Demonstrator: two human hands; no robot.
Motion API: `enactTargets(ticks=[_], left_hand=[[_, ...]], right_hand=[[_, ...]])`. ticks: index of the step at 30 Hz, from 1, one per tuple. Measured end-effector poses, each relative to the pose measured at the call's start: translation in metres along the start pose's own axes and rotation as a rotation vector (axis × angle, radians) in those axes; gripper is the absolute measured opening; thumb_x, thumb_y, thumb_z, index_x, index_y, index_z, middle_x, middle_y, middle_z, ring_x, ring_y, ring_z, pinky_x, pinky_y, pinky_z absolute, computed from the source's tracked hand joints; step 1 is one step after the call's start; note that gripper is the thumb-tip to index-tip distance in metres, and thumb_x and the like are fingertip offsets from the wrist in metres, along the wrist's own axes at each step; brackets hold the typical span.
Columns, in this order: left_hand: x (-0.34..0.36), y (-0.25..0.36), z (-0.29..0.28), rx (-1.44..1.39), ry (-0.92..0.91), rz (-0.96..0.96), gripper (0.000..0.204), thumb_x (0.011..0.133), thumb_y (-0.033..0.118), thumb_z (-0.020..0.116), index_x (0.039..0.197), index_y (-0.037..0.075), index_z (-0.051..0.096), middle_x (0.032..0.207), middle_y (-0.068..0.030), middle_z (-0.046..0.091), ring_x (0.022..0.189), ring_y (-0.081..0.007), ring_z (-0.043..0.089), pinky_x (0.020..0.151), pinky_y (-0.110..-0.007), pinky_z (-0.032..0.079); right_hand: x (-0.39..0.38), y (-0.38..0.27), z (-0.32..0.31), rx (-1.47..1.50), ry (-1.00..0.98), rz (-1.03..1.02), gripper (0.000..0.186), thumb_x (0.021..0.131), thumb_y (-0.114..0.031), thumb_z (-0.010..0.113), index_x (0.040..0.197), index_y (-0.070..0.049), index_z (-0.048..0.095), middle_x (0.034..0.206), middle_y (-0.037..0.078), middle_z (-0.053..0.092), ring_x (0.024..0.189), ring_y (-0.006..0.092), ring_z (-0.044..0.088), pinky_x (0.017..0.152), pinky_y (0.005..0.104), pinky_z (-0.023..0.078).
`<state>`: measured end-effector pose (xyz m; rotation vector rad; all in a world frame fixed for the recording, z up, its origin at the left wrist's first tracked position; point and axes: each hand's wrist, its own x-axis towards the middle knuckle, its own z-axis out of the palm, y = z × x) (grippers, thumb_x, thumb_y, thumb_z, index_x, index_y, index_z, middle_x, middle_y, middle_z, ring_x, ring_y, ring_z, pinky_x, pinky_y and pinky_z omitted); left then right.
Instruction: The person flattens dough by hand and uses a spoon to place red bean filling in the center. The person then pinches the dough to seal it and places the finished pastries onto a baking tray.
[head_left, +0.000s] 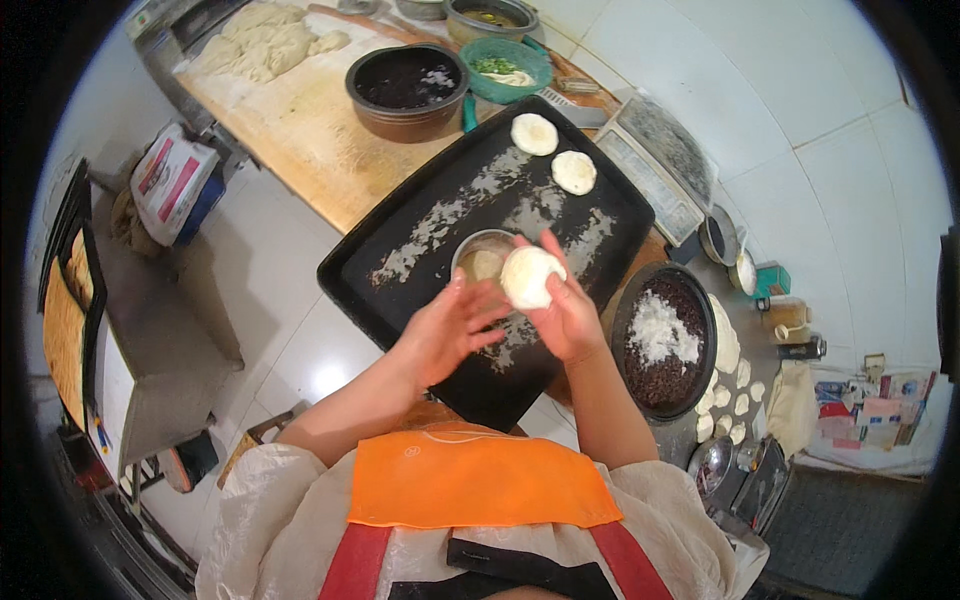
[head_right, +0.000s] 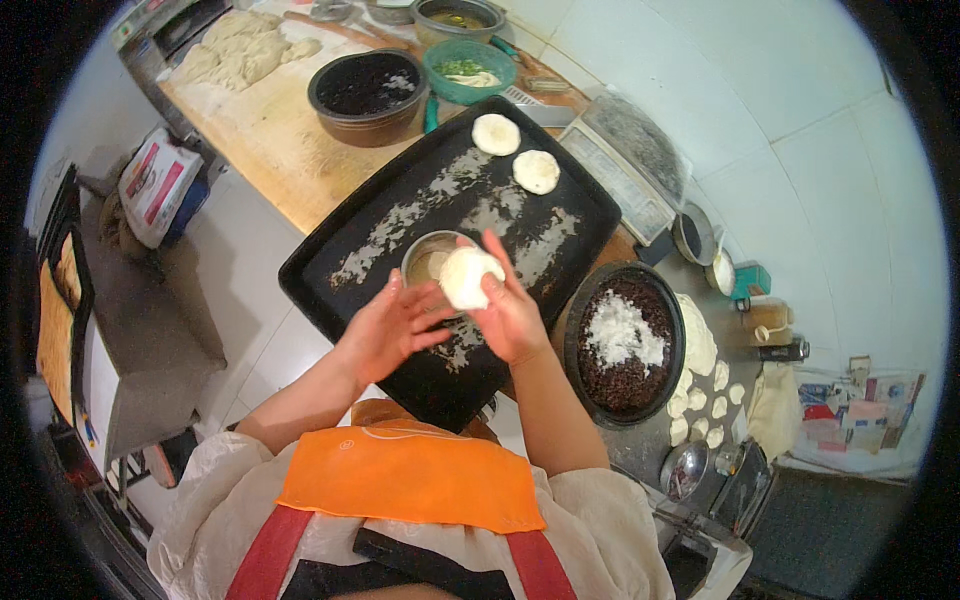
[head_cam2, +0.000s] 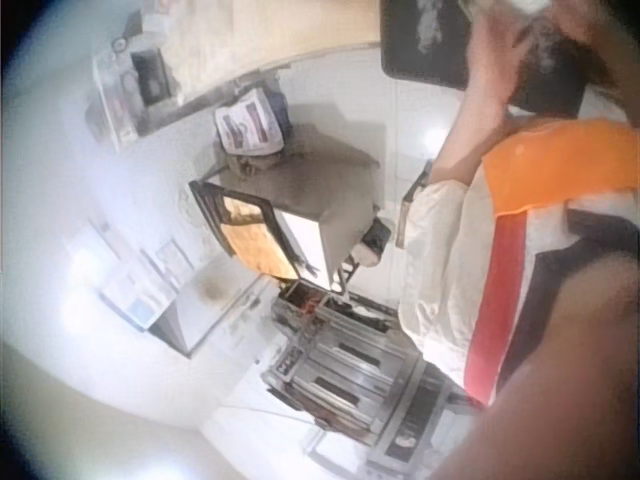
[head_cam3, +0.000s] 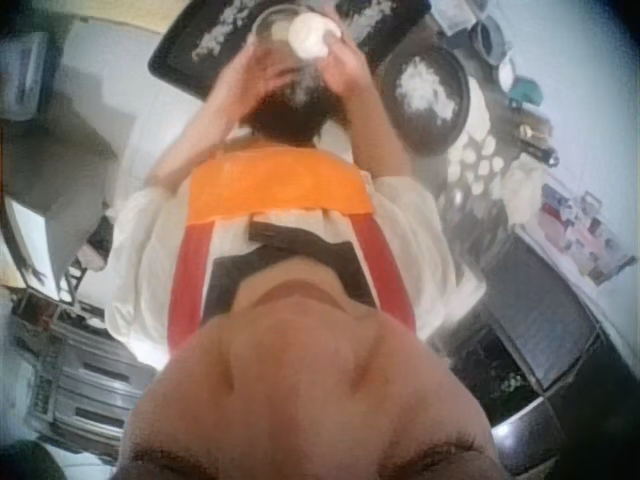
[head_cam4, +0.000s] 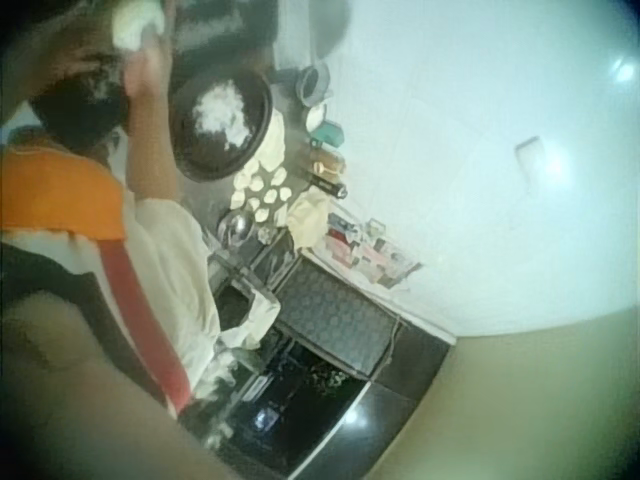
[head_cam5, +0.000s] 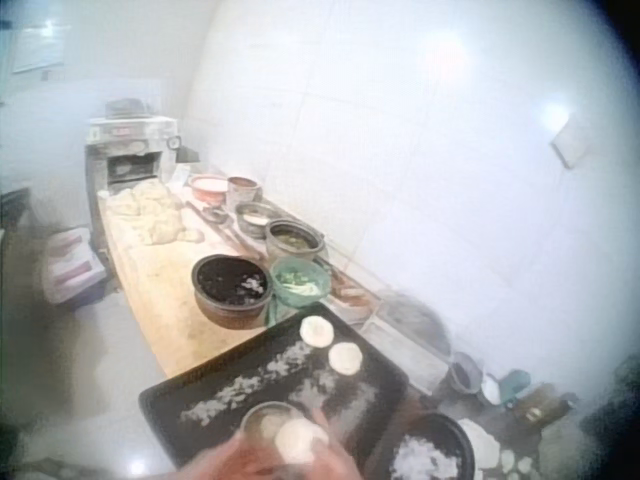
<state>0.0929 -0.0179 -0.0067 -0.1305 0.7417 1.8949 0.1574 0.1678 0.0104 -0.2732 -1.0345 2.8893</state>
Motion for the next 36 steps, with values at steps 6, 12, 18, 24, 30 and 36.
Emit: enactTargets(ticks=[6, 12, 18, 24, 30, 36], left_hand=[[0.057, 0.011, 0.030, 0.157, -0.119, -0.031, 0.069, 0.099, 0.059, 0.033, 0.142, 0.006, 0.039, 0.134, -0.0118, 0.052, 0.120, -0.0259, 0.054, 0.097, -0.041, 0.045], [0.065, 0.042, 0.027, 0.553, 0.022, 0.220, 0.065, 0.099, 0.044, 0.049, 0.149, 0.008, 0.031, 0.146, -0.0131, 0.041, 0.127, -0.0245, 0.049, 0.097, -0.040, 0.045], [0.013, 0.045, -0.059, 0.718, 0.286, 0.658, 0.050, 0.098, 0.017, 0.054, 0.143, 0.003, 0.038, 0.139, -0.0163, 0.050, 0.122, -0.0250, 0.054, 0.100, -0.034, 0.042], [-0.021, 0.020, -0.102, 1.456, 0.495, 0.978, 0.045, 0.086, 0.004, 0.062, 0.128, -0.006, 0.051, 0.115, -0.0221, 0.064, 0.103, -0.0343, 0.063, 0.091, -0.038, 0.049], [-0.011, 0.020, -0.095, 1.629, 0.506, 0.957, 0.041, 0.085, 0.006, 0.063, 0.124, -0.006, 0.055, 0.103, -0.0209, 0.065, 0.088, -0.0371, 0.063, 0.078, -0.040, 0.050], [-0.008, 0.020, -0.095, 1.677, 0.491, 0.951, 0.036, 0.084, 0.009, 0.065, 0.117, -0.005, 0.059, 0.098, -0.0198, 0.066, 0.083, -0.0377, 0.063, 0.073, -0.041, 0.051]], right_hand=[[-0.006, -0.035, 0.011, -1.014, 0.104, -0.244, 0.089, 0.069, -0.012, 0.082, 0.147, -0.009, 0.038, 0.143, 0.011, 0.048, 0.127, 0.0251, 0.049, 0.104, 0.0381, 0.041], [0.056, -0.054, -0.045, -1.369, 0.422, -0.260, 0.054, 0.059, -0.011, 0.083, 0.111, -0.004, 0.067, 0.115, 0.015, 0.063, 0.104, 0.0292, 0.063, 0.092, 0.0360, 0.049], [0.145, -0.131, -0.165, -1.596, 1.113, -0.335, 0.073, 0.068, -0.032, 0.081, 0.132, -0.007, 0.056, 0.133, 0.017, 0.055, 0.121, 0.0317, 0.054, 0.103, 0.0422, 0.043], [0.183, -0.113, -0.215, -2.087, 1.102, -0.221, 0.064, 0.086, -0.033, 0.065, 0.138, -0.002, 0.047, 0.148, 0.017, 0.040, 0.139, 0.0345, 0.033, 0.110, 0.0522, 0.032], [0.174, -0.069, -0.225, -2.239, 0.991, -0.051, 0.074, 0.093, -0.037, 0.058, 0.148, 0.000, 0.026, 0.156, 0.017, 0.023, 0.146, 0.0338, 0.016, 0.118, 0.0482, 0.015], [0.177, -0.080, -0.200, -2.092, 0.939, 0.197, 0.085, 0.093, -0.052, 0.051, 0.151, 0.001, 0.018, 0.159, 0.020, 0.015, 0.148, 0.0353, 0.009, 0.118, 0.0497, 0.011]])
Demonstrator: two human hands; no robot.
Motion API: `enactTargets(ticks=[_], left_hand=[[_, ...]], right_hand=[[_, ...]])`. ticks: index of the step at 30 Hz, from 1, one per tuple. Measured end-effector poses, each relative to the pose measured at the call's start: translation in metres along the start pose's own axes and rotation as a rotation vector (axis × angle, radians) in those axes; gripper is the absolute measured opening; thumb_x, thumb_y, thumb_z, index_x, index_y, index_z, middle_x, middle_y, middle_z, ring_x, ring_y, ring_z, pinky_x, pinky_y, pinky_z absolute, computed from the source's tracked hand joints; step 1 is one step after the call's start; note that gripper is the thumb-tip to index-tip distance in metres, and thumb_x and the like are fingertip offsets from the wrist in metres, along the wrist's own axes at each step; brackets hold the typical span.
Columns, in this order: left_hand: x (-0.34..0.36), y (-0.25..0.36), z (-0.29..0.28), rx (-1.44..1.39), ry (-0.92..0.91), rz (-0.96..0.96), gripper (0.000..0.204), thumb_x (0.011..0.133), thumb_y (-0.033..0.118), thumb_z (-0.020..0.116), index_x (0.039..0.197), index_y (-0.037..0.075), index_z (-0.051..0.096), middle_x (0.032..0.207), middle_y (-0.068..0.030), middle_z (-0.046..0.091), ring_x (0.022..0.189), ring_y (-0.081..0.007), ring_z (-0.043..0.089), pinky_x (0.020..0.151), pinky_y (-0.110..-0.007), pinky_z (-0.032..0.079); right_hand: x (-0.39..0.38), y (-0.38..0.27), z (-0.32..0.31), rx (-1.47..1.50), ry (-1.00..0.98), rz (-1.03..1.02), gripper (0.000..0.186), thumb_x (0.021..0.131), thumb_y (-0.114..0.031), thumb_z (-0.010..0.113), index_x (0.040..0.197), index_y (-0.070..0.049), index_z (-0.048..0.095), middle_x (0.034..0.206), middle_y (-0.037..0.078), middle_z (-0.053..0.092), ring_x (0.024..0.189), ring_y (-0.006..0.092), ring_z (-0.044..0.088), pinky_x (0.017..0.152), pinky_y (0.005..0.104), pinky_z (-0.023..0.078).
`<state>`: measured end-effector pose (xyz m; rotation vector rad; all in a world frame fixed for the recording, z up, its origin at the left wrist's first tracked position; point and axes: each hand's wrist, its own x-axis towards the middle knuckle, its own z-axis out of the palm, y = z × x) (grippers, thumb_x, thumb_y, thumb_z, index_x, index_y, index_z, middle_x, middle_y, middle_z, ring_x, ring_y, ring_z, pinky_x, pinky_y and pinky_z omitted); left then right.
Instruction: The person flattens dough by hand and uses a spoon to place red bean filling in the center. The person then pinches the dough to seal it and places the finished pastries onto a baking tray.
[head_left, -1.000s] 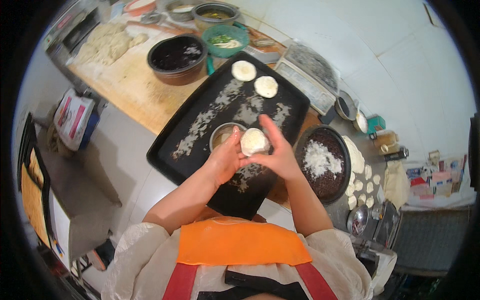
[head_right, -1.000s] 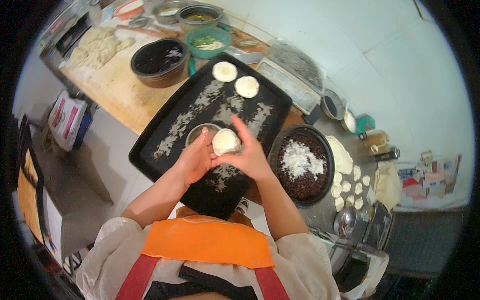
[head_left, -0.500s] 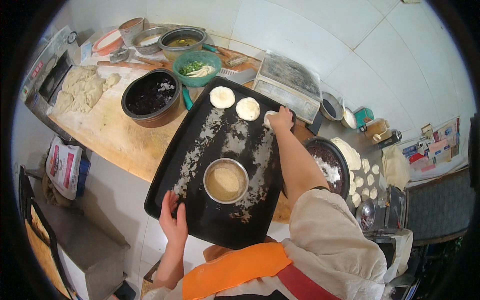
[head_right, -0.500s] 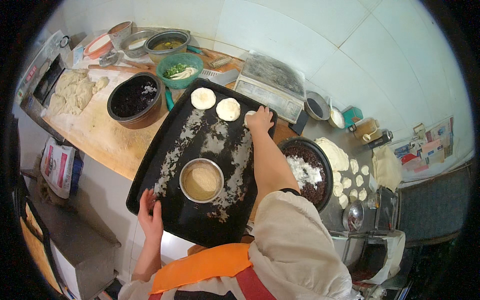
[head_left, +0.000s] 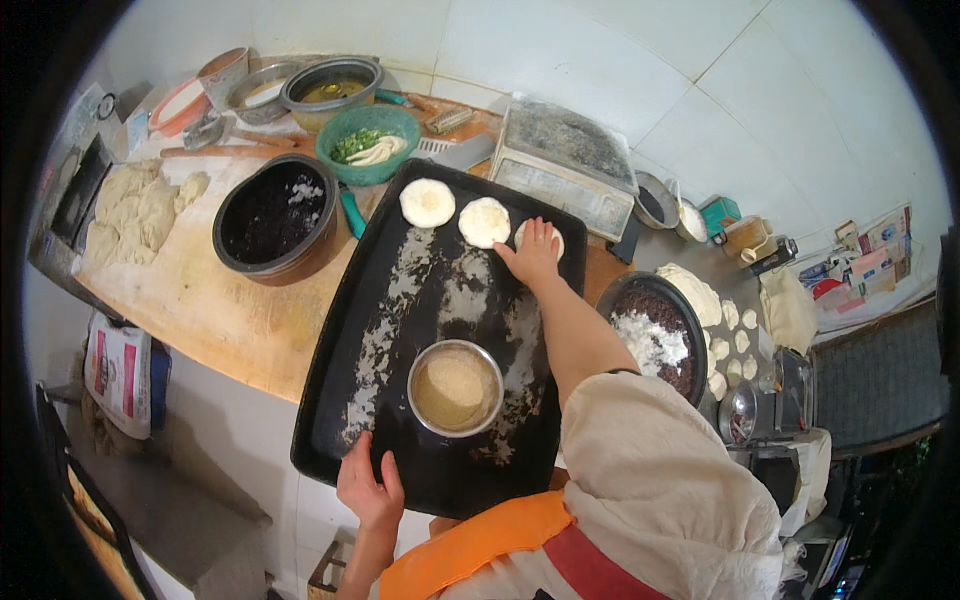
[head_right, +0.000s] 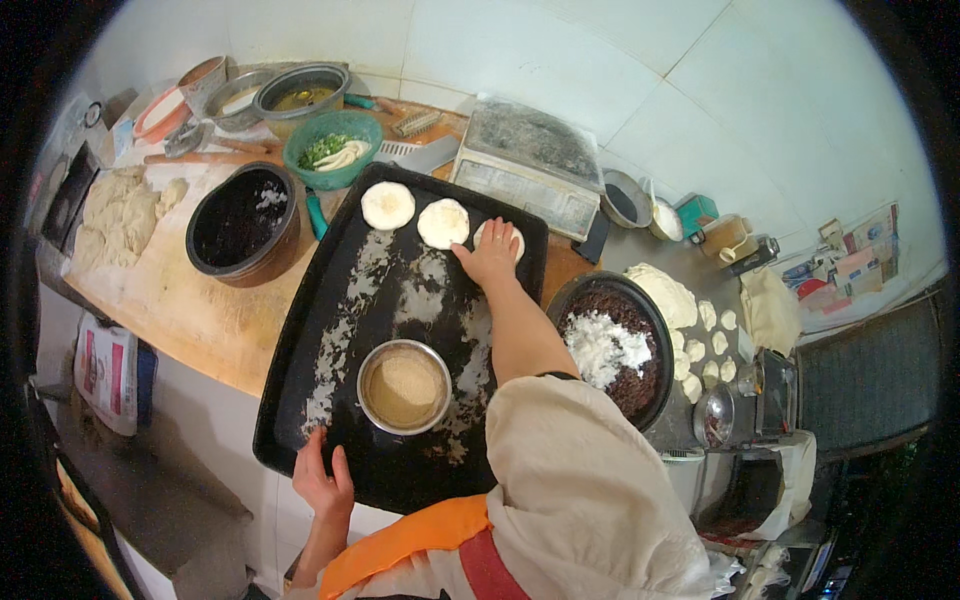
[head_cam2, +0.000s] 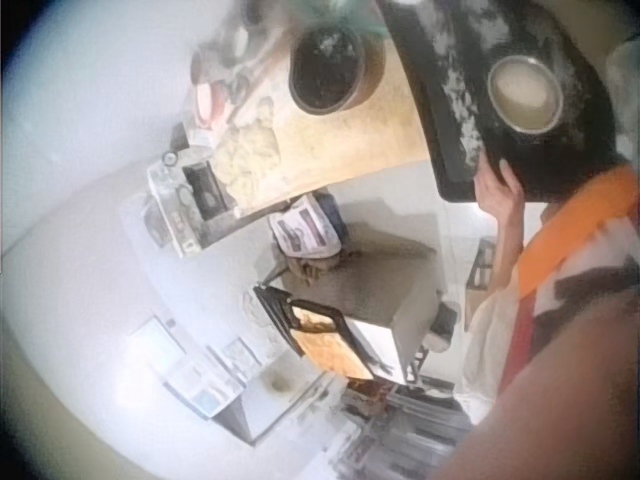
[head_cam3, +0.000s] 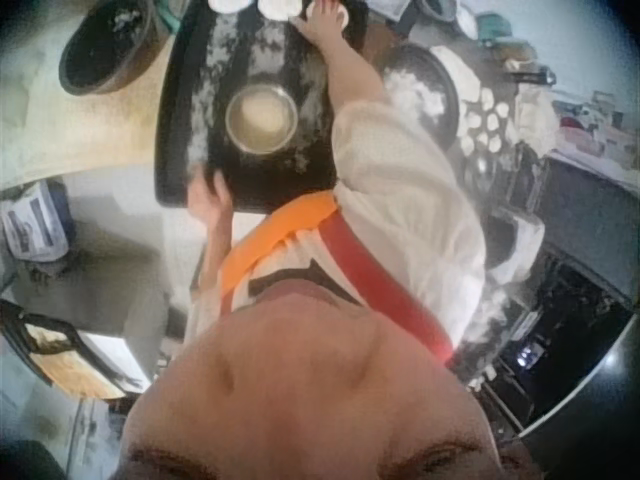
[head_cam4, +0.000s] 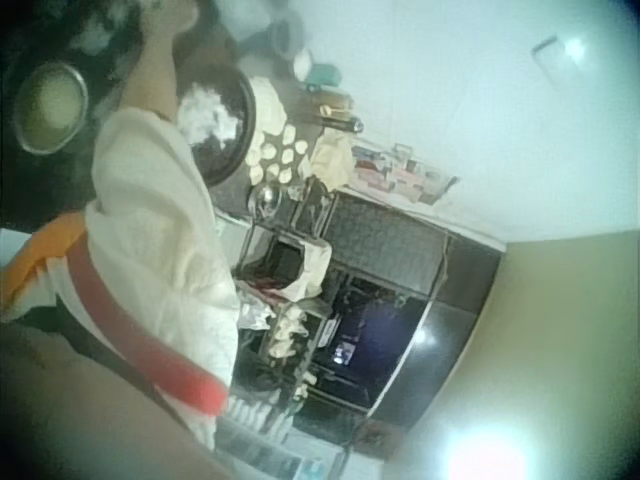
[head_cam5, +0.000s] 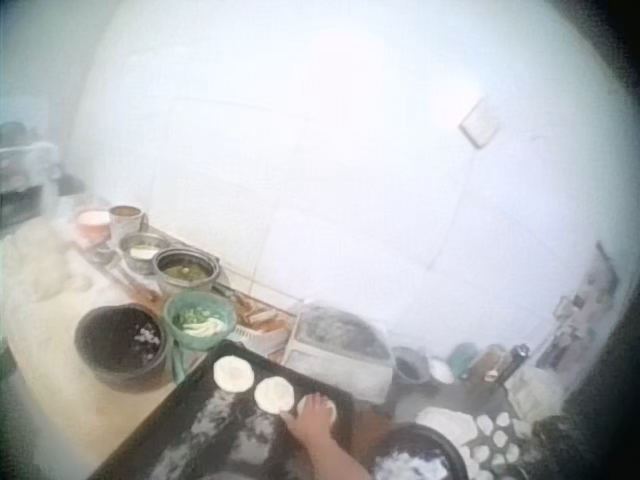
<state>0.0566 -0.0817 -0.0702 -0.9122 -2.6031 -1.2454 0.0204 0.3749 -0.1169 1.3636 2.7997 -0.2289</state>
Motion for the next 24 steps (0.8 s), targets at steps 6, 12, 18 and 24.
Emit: enactTargets(ticks=[6, 12, 18, 24], left_hand=[[-0.001, -0.003, -0.001, 0.007, -0.055, -0.013, 0.034, 0.084, 0.005, 0.065, 0.116, -0.004, 0.060, 0.100, -0.0168, 0.067, 0.087, -0.0342, 0.064, 0.077, -0.039, 0.051], [-0.004, -0.002, -0.002, -0.007, -0.020, 0.007, 0.031, 0.084, 0.011, 0.066, 0.111, -0.003, 0.063, 0.095, -0.0181, 0.067, 0.081, -0.0360, 0.063, 0.072, -0.040, 0.051], [-0.002, -0.004, 0.002, -0.004, 0.006, 0.007, 0.030, 0.083, 0.010, 0.067, 0.109, -0.003, 0.063, 0.094, -0.0179, 0.067, 0.080, -0.0362, 0.064, 0.071, -0.040, 0.051], [-0.006, -0.005, 0.001, 0.005, -0.024, 0.003, 0.029, 0.083, 0.010, 0.067, 0.108, -0.003, 0.063, 0.094, -0.0181, 0.067, 0.079, -0.0364, 0.064, 0.071, -0.041, 0.051]], right_hand=[[-0.010, -0.002, 0.024, -0.070, 0.131, -0.125, 0.094, 0.090, -0.065, 0.046, 0.151, 0.002, 0.020, 0.159, 0.019, 0.016, 0.147, 0.0354, 0.010, 0.118, 0.0494, 0.009], [0.004, 0.012, 0.020, 0.146, 0.249, 0.072, 0.097, 0.086, -0.063, 0.054, 0.149, 0.003, 0.021, 0.158, 0.020, 0.017, 0.147, 0.0349, 0.010, 0.118, 0.0507, 0.009], [-0.002, -0.013, -0.002, 0.121, 0.260, 0.048, 0.096, 0.085, -0.057, 0.060, 0.148, 0.006, 0.023, 0.157, 0.023, 0.018, 0.146, 0.0395, 0.010, 0.117, 0.0539, 0.008], [0.009, -0.075, 0.017, 0.054, 0.340, -0.357, 0.091, 0.088, -0.057, 0.055, 0.147, 0.005, 0.025, 0.155, 0.021, 0.023, 0.146, 0.0351, 0.015, 0.118, 0.0495, 0.011]])
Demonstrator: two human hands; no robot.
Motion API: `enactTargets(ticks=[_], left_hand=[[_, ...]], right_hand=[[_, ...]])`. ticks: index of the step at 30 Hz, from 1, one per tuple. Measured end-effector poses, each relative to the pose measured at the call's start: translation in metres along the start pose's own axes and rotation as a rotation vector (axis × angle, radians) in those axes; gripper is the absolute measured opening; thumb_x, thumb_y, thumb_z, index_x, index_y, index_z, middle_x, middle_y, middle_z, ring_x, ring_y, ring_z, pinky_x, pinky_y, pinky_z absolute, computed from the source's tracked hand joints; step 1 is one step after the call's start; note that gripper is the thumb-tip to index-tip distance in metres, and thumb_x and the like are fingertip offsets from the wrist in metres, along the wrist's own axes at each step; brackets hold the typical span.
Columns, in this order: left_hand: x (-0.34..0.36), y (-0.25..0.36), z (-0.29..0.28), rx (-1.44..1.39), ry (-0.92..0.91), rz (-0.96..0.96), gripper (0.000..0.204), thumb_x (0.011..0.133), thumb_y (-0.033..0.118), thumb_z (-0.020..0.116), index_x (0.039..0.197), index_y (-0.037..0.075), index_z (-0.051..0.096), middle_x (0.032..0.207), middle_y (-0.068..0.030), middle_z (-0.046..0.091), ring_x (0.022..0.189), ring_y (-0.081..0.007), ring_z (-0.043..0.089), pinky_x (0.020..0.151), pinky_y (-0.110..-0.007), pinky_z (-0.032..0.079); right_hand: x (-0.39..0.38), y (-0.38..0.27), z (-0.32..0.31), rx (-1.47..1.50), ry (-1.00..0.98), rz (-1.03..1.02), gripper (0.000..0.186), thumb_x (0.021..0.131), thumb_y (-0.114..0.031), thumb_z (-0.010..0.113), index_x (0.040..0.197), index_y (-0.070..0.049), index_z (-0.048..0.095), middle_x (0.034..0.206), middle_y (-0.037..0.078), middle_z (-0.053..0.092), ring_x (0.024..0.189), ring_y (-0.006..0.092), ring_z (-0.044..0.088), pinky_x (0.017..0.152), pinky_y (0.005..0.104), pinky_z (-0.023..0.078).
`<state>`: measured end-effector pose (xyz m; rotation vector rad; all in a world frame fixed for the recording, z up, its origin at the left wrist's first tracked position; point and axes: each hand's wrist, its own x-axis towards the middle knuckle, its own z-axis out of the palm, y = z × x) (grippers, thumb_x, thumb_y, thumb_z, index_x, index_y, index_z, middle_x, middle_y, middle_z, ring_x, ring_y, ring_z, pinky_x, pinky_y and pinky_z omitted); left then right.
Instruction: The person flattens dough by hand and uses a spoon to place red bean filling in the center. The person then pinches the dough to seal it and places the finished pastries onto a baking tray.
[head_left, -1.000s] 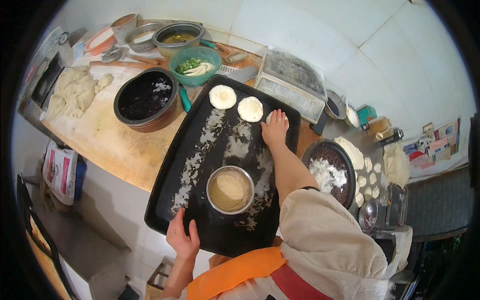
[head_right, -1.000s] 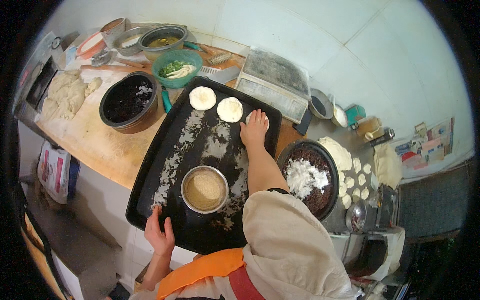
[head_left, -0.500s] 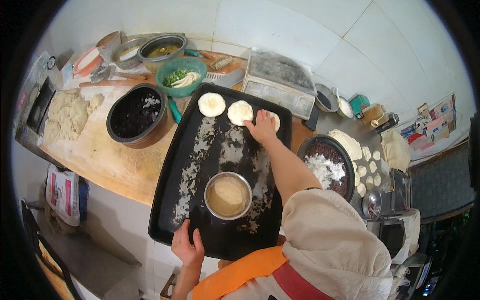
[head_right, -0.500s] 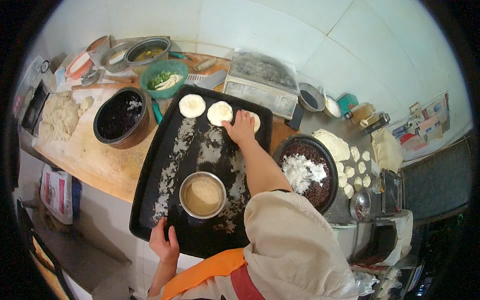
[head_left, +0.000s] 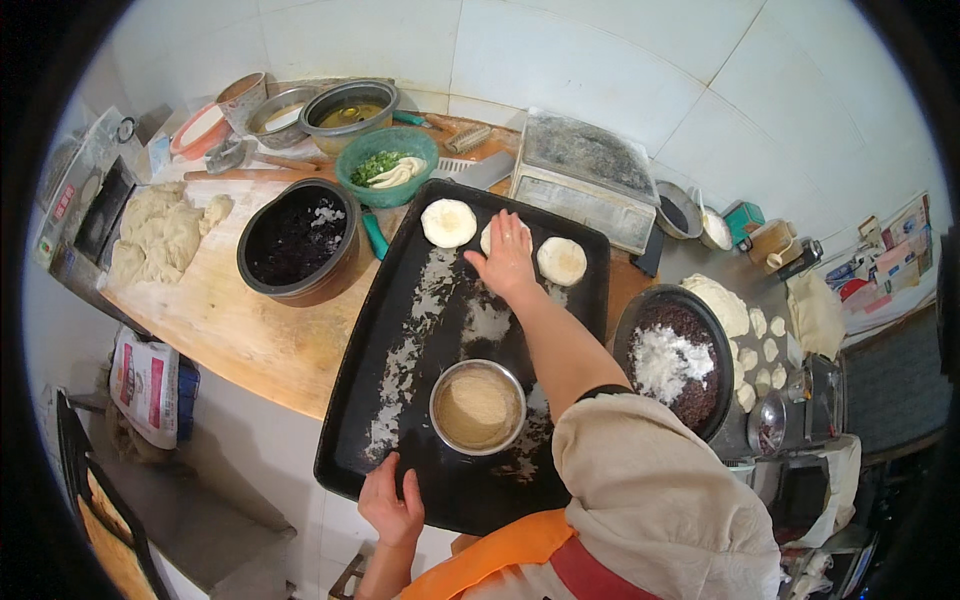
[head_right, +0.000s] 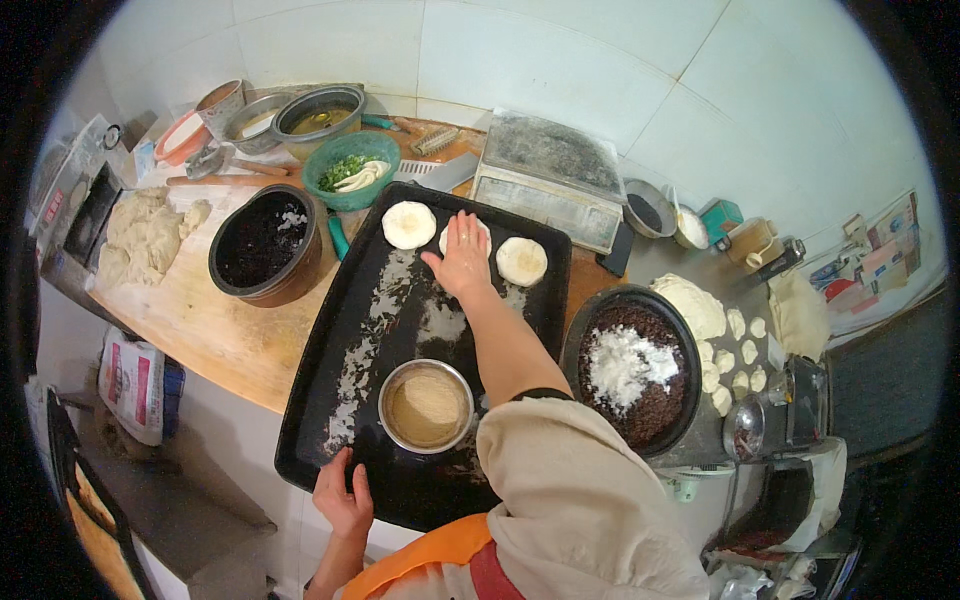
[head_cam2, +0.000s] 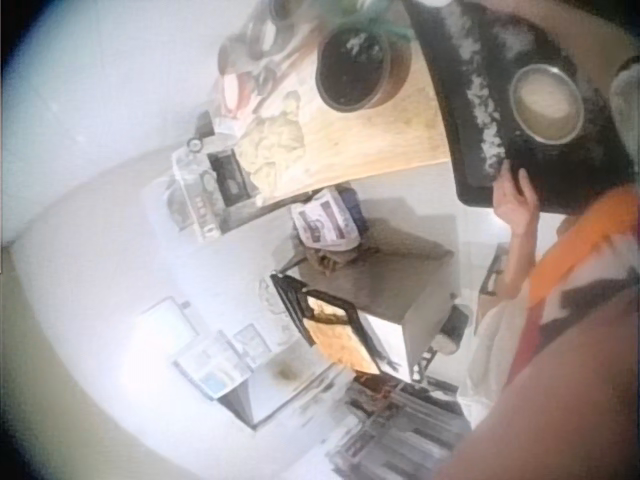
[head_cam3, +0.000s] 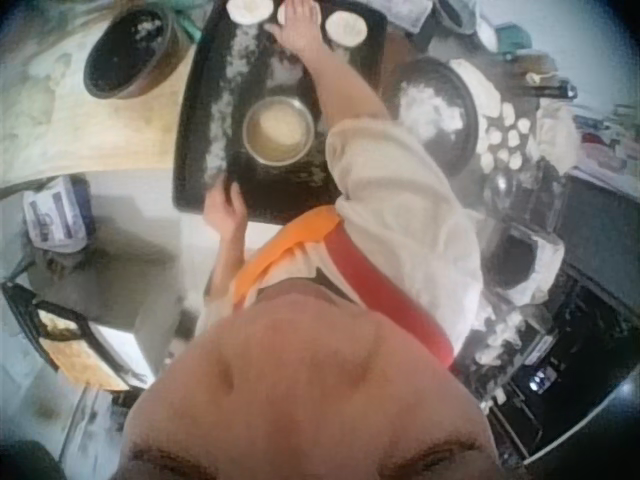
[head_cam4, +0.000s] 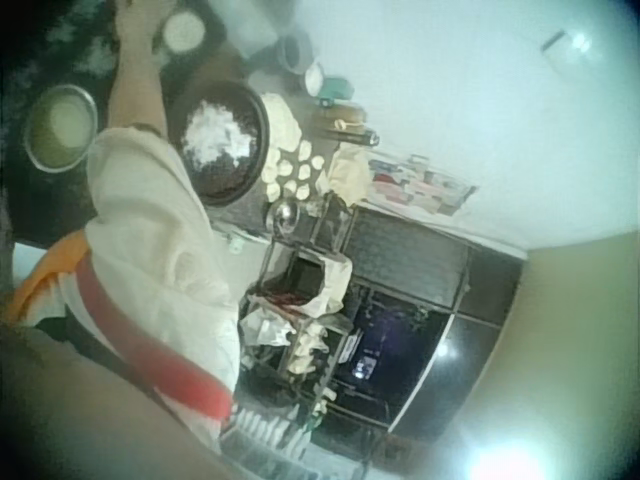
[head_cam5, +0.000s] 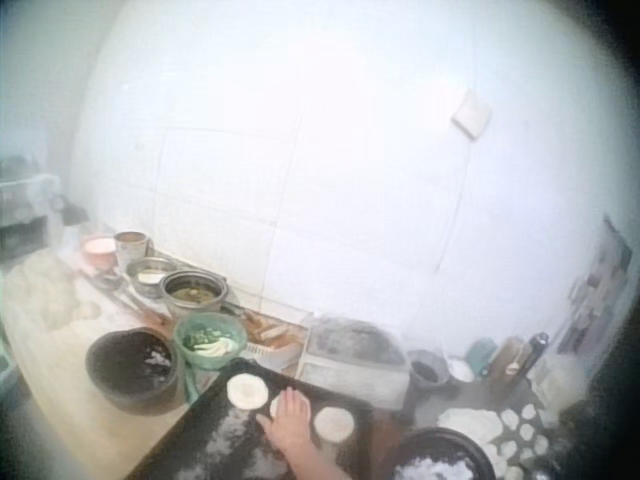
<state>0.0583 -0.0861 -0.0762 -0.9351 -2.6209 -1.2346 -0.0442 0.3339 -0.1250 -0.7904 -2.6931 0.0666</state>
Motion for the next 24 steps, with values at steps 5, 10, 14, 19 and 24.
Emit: enactTargets(ticks=[5, 10, 14, 19, 24], left_hand=[[-0.001, -0.001, 0.002, 0.027, 0.032, 0.000, 0.028, 0.082, 0.009, 0.067, 0.107, -0.003, 0.063, 0.092, -0.0179, 0.067, 0.078, -0.0360, 0.063, 0.070, -0.041, 0.051], [0.001, 0.000, 0.001, 0.032, 0.008, 0.004, 0.027, 0.082, 0.009, 0.067, 0.106, -0.003, 0.064, 0.092, -0.0172, 0.067, 0.078, -0.0356, 0.063, 0.069, -0.041, 0.051], [0.003, 0.005, 0.000, 0.028, 0.023, 0.007, 0.027, 0.082, 0.009, 0.067, 0.105, -0.002, 0.064, 0.089, -0.0174, 0.067, 0.076, -0.0357, 0.063, 0.068, -0.041, 0.051], [0.002, 0.002, 0.003, 0.044, 0.016, -0.002, 0.026, 0.082, 0.011, 0.068, 0.104, -0.002, 0.065, 0.087, -0.0177, 0.066, 0.075, -0.0360, 0.063, 0.067, -0.041, 0.051], [0.001, 0.004, 0.002, 0.020, 0.000, -0.023, 0.024, 0.084, 0.007, 0.066, 0.106, -0.002, 0.065, 0.091, -0.0164, 0.068, 0.081, -0.0334, 0.065, 0.073, -0.039, 0.052]], right_hand=[[0.004, -0.001, 0.002, -0.004, -0.228, 0.005, 0.089, 0.091, -0.061, 0.048, 0.151, -0.001, 0.022, 0.159, 0.015, 0.017, 0.148, 0.0311, 0.008, 0.120, 0.0468, 0.007], [0.028, 0.008, -0.018, 0.085, -0.060, 0.066, 0.085, 0.090, -0.057, 0.053, 0.148, 0.001, 0.028, 0.157, 0.017, 0.022, 0.146, 0.0327, 0.016, 0.119, 0.0454, 0.012], [0.011, 0.030, 0.005, 0.104, -0.157, 0.122, 0.091, 0.087, -0.057, 0.057, 0.148, 0.002, 0.023, 0.157, 0.018, 0.022, 0.146, 0.0333, 0.017, 0.118, 0.0461, 0.015], [0.008, 0.020, -0.003, 0.076, -0.120, 0.117, 0.090, 0.087, -0.055, 0.058, 0.149, 0.002, 0.025, 0.157, 0.018, 0.020, 0.146, 0.0336, 0.017, 0.118, 0.0491, 0.013], [-0.003, 0.004, 0.007, 0.017, -0.124, -0.052, 0.087, 0.091, -0.056, 0.051, 0.149, 0.002, 0.024, 0.159, 0.017, 0.016, 0.148, 0.0324, 0.009, 0.119, 0.0487, 0.007]])
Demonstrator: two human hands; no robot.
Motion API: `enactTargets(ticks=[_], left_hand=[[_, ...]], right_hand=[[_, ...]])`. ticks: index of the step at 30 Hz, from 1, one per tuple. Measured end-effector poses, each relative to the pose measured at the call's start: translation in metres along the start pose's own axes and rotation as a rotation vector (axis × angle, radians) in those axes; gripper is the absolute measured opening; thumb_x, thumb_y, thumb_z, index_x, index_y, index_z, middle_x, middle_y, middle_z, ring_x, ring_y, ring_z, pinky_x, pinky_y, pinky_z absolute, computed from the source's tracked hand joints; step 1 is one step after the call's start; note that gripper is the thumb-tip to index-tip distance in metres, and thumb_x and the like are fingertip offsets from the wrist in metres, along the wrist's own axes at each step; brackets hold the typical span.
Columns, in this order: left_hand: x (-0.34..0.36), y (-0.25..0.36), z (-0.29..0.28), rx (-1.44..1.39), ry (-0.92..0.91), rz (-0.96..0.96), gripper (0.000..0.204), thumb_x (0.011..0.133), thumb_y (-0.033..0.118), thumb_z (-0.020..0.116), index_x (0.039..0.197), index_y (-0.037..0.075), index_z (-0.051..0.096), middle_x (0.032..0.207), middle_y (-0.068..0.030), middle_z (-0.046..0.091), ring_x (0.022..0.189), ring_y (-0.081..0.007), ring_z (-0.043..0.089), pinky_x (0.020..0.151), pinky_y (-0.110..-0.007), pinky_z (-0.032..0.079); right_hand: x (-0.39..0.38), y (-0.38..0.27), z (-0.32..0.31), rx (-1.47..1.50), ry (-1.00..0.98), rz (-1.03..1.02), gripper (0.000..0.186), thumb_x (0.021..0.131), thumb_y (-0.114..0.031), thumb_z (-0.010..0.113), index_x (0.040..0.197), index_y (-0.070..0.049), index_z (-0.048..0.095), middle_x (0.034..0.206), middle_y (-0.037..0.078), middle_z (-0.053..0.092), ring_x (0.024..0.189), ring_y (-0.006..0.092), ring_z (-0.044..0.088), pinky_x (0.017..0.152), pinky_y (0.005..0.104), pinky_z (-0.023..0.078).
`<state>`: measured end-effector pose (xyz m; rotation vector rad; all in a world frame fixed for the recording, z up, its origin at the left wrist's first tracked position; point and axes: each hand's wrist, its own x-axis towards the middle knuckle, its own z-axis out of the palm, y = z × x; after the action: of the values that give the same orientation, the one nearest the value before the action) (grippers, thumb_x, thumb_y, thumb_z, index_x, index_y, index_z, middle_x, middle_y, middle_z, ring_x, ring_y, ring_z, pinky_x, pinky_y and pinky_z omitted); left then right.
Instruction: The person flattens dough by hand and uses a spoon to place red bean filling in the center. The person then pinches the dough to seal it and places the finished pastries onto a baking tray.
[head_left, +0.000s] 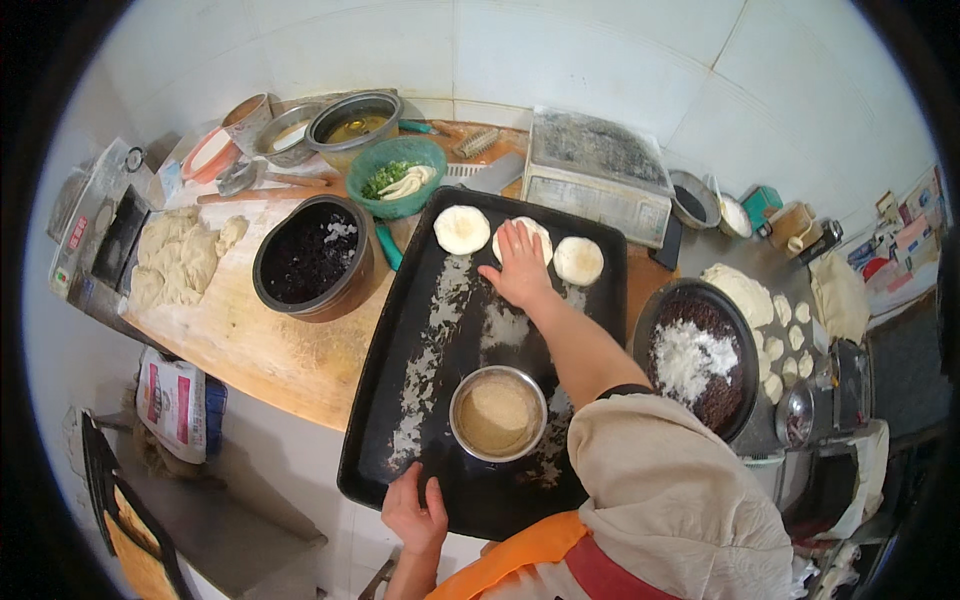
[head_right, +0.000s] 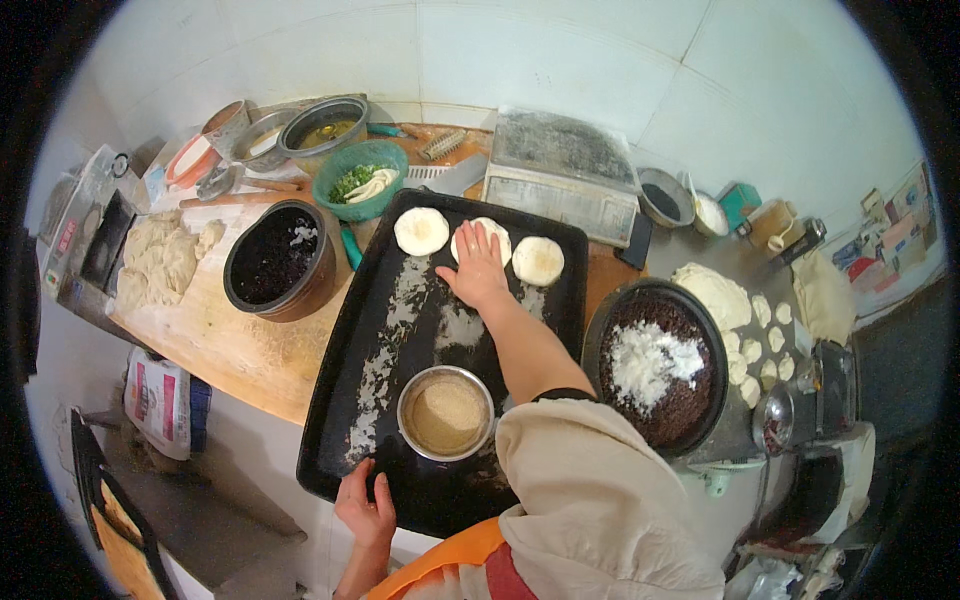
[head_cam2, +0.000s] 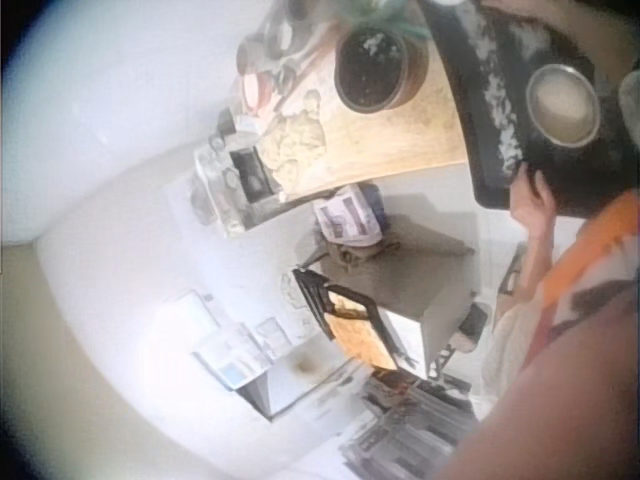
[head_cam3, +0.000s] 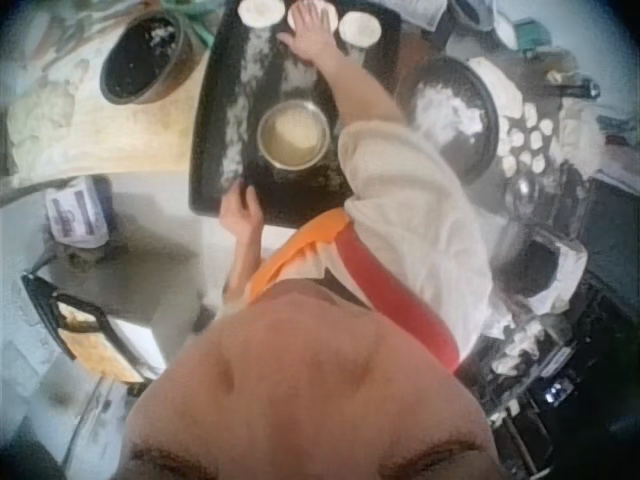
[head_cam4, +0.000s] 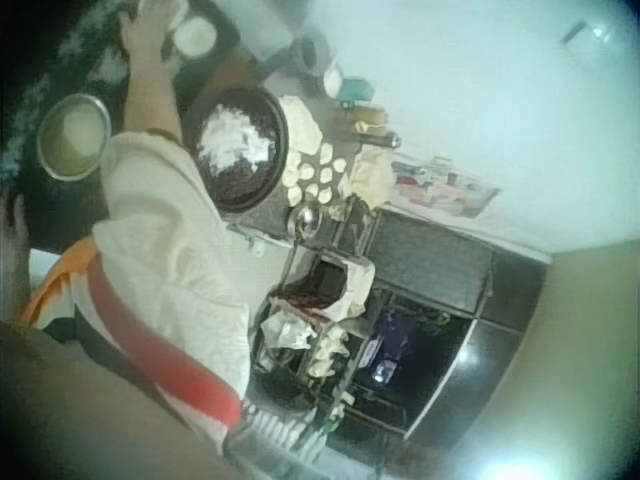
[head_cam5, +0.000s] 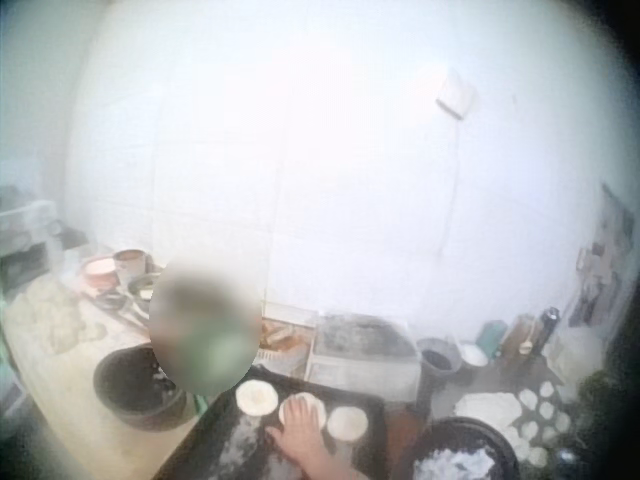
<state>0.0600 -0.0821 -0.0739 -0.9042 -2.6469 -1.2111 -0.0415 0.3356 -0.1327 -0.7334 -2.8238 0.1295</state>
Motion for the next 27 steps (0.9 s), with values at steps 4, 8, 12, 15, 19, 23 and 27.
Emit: enactTargets(ticks=[4, 8, 12, 15, 19, 23, 27], left_hand=[[0.001, -0.004, 0.004, 0.030, 0.009, 0.008, 0.025, 0.083, 0.009, 0.066, 0.104, -0.003, 0.065, 0.091, -0.0165, 0.068, 0.078, -0.0347, 0.064, 0.069, -0.040, 0.051], [-0.001, 0.002, -0.001, 0.045, -0.052, -0.009, 0.024, 0.083, 0.009, 0.066, 0.104, -0.003, 0.065, 0.092, -0.0157, 0.068, 0.079, -0.0344, 0.063, 0.071, -0.040, 0.051], [-0.001, -0.002, 0.005, 0.061, -0.027, -0.007, 0.024, 0.084, 0.010, 0.066, 0.105, -0.002, 0.065, 0.092, -0.0163, 0.068, 0.079, -0.0345, 0.064, 0.071, -0.040, 0.051], [-0.005, 0.000, 0.005, 0.066, -0.029, -0.024, 0.024, 0.085, 0.011, 0.066, 0.105, -0.002, 0.065, 0.092, -0.0166, 0.068, 0.079, -0.0346, 0.064, 0.071, -0.040, 0.051], [-0.004, 0.000, 0.004, 0.070, -0.019, -0.010, 0.023, 0.085, 0.010, 0.065, 0.105, -0.002, 0.065, 0.091, -0.0166, 0.068, 0.079, -0.0346, 0.064, 0.071, -0.041, 0.051], [-0.005, 0.001, 0.006, 0.064, 0.005, -0.011, 0.022, 0.085, 0.010, 0.065, 0.104, -0.002, 0.066, 0.090, -0.0168, 0.068, 0.079, -0.0347, 0.064, 0.071, -0.041, 0.051], [-0.003, 0.003, 0.005, 0.051, 0.008, -0.018, 0.022, 0.085, 0.010, 0.065, 0.103, -0.002, 0.066, 0.090, -0.0167, 0.068, 0.079, -0.0348, 0.064, 0.071, -0.041, 0.052]], right_hand=[[0.011, -0.041, -0.029, 0.046, 0.079, 0.027, 0.087, 0.090, -0.054, 0.055, 0.148, 0.004, 0.025, 0.157, 0.019, 0.021, 0.147, 0.0333, 0.011, 0.119, 0.0482, 0.009], [0.050, -0.069, 0.001, 0.137, 0.150, -0.226, 0.087, 0.090, -0.054, 0.055, 0.147, 0.005, 0.026, 0.156, 0.019, 0.021, 0.147, 0.0339, 0.012, 0.119, 0.0465, 0.009], [0.063, -0.063, 0.013, 0.092, -0.059, -0.183, 0.085, 0.092, -0.056, 0.051, 0.149, 0.001, 0.025, 0.158, 0.016, 0.019, 0.148, 0.0320, 0.011, 0.120, 0.0454, 0.007], [0.058, -0.062, 0.010, 0.257, -0.029, -0.143, 0.086, 0.090, -0.054, 0.053, 0.149, 0.002, 0.024, 0.158, 0.017, 0.019, 0.147, 0.0333, 0.013, 0.120, 0.0479, 0.008], [0.009, -0.055, -0.048, 0.400, 0.340, 0.192, 0.080, 0.084, -0.041, 0.068, 0.141, 0.004, 0.034, 0.151, 0.024, 0.027, 0.144, 0.0387, 0.017, 0.119, 0.0490, 0.010], [-0.034, 0.016, -0.028, 0.041, 0.080, 0.626, 0.089, 0.092, -0.057, 0.048, 0.150, 0.005, 0.019, 0.159, 0.022, 0.012, 0.148, 0.0343, 0.004, 0.119, 0.0500, 0.001], [-0.035, 0.034, -0.021, 0.046, -0.019, 0.552, 0.092, 0.092, -0.060, 0.046, 0.151, 0.003, 0.016, 0.160, 0.019, 0.011, 0.149, 0.0341, 0.001, 0.119, 0.0495, -0.001]])
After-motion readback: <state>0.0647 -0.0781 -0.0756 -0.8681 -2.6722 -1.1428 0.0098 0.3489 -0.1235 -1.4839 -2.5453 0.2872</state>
